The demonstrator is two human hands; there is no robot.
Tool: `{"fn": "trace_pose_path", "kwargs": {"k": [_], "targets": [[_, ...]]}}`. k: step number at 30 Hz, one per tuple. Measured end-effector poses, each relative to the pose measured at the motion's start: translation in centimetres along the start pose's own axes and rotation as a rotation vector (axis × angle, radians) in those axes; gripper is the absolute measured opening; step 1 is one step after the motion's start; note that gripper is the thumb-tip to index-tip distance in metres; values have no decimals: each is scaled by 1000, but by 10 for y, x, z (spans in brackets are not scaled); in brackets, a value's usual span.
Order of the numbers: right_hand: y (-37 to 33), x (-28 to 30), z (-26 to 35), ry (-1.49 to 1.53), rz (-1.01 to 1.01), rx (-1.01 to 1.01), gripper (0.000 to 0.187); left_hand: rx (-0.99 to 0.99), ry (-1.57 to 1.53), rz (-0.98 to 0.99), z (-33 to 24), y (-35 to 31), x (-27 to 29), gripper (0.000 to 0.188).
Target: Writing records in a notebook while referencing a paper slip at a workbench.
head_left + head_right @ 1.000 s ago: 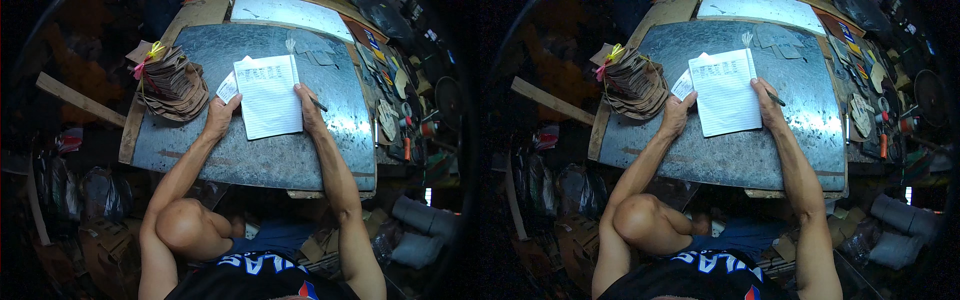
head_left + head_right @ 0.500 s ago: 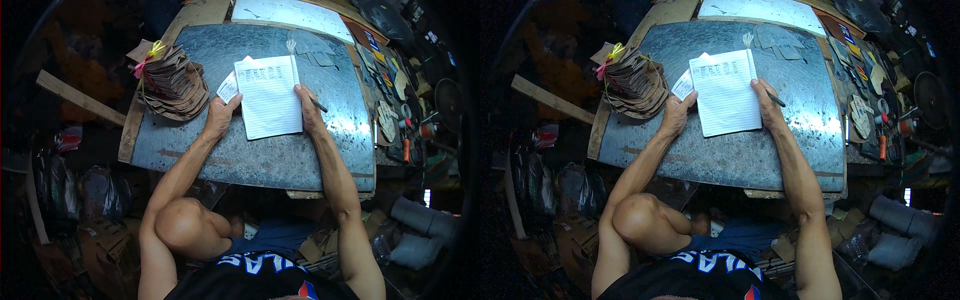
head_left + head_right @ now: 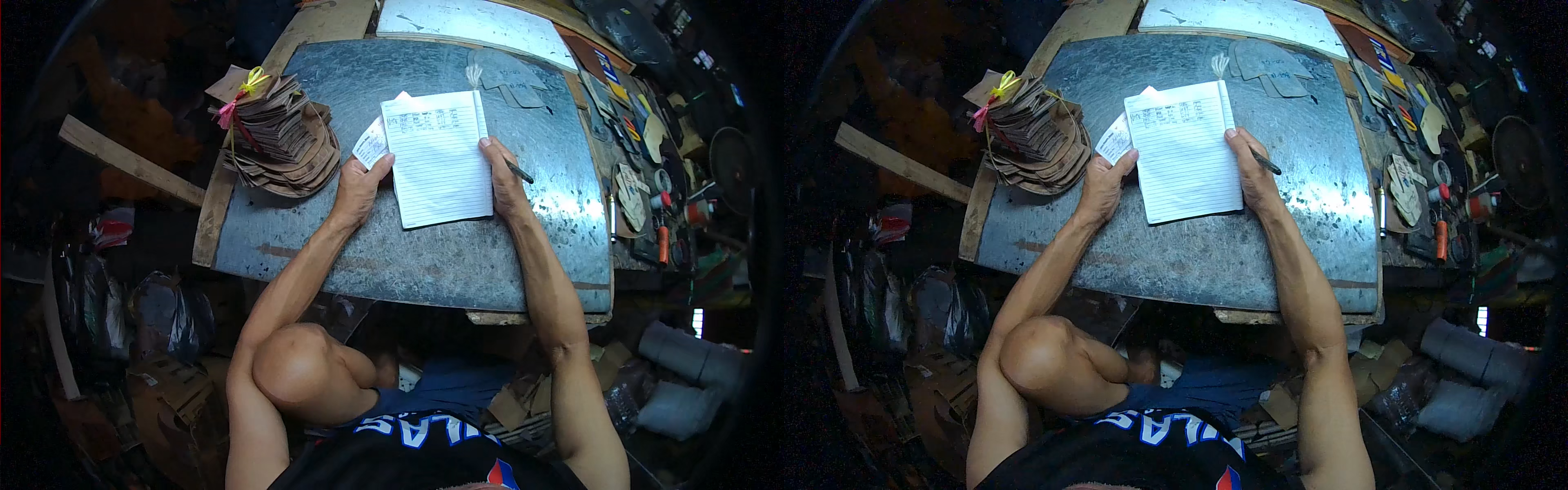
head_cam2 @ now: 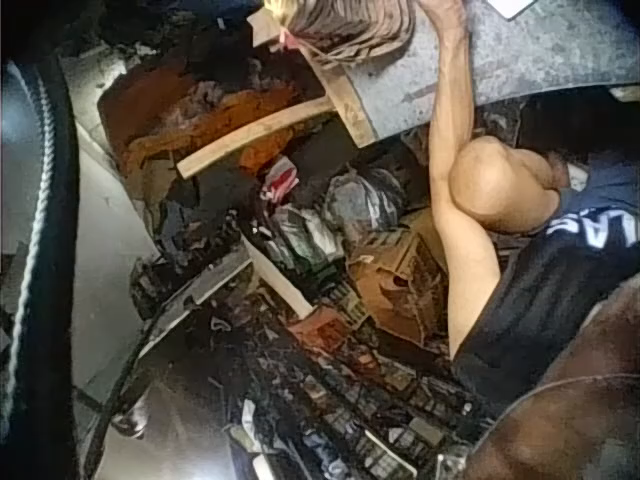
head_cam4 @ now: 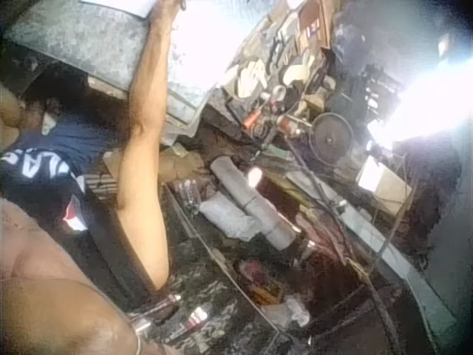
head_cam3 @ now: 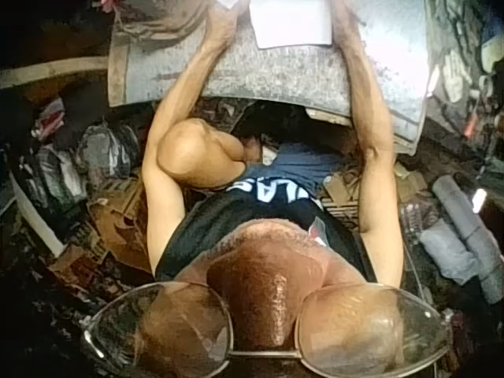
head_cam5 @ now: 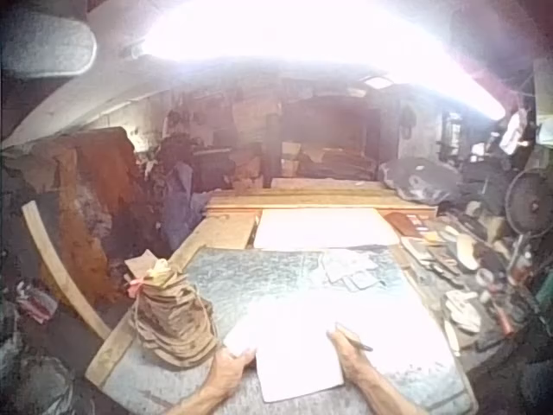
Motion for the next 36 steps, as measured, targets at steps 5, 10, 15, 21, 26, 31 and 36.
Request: {"fn": "trace_pose_path", "kwargs": {"k": [5, 10, 15, 21, 26, 31, 36], "targets": [[-3, 24, 1, 49, -58, -53, 43, 65, 177, -84, 3, 5, -20, 29], [2, 3, -16, 14, -48, -86, 54, -27, 134, -122, 6, 1, 11, 35], [-3, 8, 5, -5, 75, -22, 49, 79, 113, -27, 12, 3, 8, 36], [-6, 9, 7, -26, 70, -11, 43, 64, 86, -3, 14, 3, 8, 33], [-1, 6, 6, 1, 34, 44, 36, 55, 72, -16, 9, 3, 8, 31], [1, 7, 3, 11, 30, 82, 38, 56, 79, -34, 11, 3, 8, 31], [0, 8, 0, 44, 24, 70, 38, 52, 44, -17, 5, 1, 0, 31]]}}
Point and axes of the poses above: each hand's wrist, its own y-axis towards the middle knuckle, its own x-axis out of the back of the hand, z = x × y, the point moved 4 cm from there along y, towards the middle knuckle, and after that the axes turned 3 degrees about y, right-handed, at the moved point
